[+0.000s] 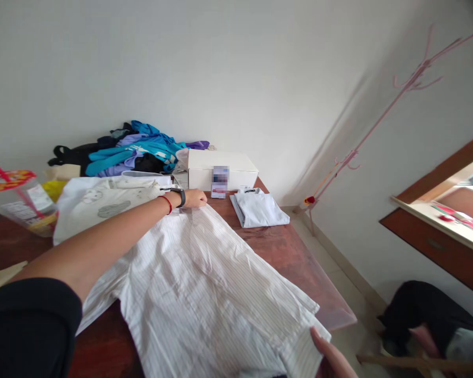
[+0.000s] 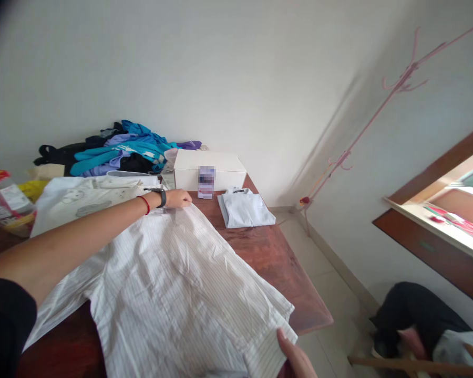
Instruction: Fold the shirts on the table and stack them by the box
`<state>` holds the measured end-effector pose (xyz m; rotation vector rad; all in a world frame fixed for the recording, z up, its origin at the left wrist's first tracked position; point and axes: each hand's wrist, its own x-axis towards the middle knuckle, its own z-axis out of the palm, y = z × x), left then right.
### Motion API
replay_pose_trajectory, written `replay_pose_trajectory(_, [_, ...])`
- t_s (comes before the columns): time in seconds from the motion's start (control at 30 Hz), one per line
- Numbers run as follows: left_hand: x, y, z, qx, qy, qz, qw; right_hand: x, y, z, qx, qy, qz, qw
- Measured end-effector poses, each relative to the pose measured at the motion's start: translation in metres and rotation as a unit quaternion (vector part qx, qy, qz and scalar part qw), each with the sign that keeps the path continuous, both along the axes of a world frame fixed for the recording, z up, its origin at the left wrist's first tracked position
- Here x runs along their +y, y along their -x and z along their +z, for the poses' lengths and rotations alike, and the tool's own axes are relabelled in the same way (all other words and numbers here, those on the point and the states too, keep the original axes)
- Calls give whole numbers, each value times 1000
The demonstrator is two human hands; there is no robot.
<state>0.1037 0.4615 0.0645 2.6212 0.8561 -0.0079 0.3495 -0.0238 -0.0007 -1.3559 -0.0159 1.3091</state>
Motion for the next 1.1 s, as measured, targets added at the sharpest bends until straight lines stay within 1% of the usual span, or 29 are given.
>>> replay_pose_trajectory(0.1, [7,1,1,6,22,-16,1000,5,7,1,-49,22,-10,998])
replay_pose_trajectory(0.2, [12,-1,0,2,22,-28,999,8,15,7,-79,18,-19,997])
replay_pose_trajectory(0.3, [13,-5,-7,-9,-11,-27,1000,10,16,12,-104,13,-26,994])
replay_pose_trajectory(0.4, [10,-8,-16,-8,-61,-21,998,12,12,11,-135,29,-20,990])
replay_pose_trajectory(0.5, [6,-9,-23,-6,-106,-15,994,14,3,6,-178,53,4,983])
replay_pose_trajectory(0.6, [7,-6,-24,-5,-129,-4,992,15,-6,1,-233,66,41,969])
replay_pose_trajectory(0.7, [18,1,-22,21,-142,27,989,16,-13,0,-286,70,75,953])
replay_pose_trajectory(0.77, [28,5,-22,49,-132,43,989,17,-16,1,-303,76,95,945])
replay_pose_trajectory(0.83, [37,9,-21,71,-114,47,990,19,-19,2,-311,85,128,938])
replay_pose_trajectory(0.9, [40,10,-20,80,-108,48,990,20,-21,4,-344,98,157,920])
replay_pose_trajectory(0.93, [39,10,-19,78,-112,51,989,20,-21,5,-376,110,165,905])
replay_pose_trajectory(1.0, [31,9,-14,60,-134,66,987,19,-23,7,-455,146,172,861])
replay_pose_trajectory(1.1, [8,10,-2,16,-166,111,980,15,-27,7,-556,180,179,791])
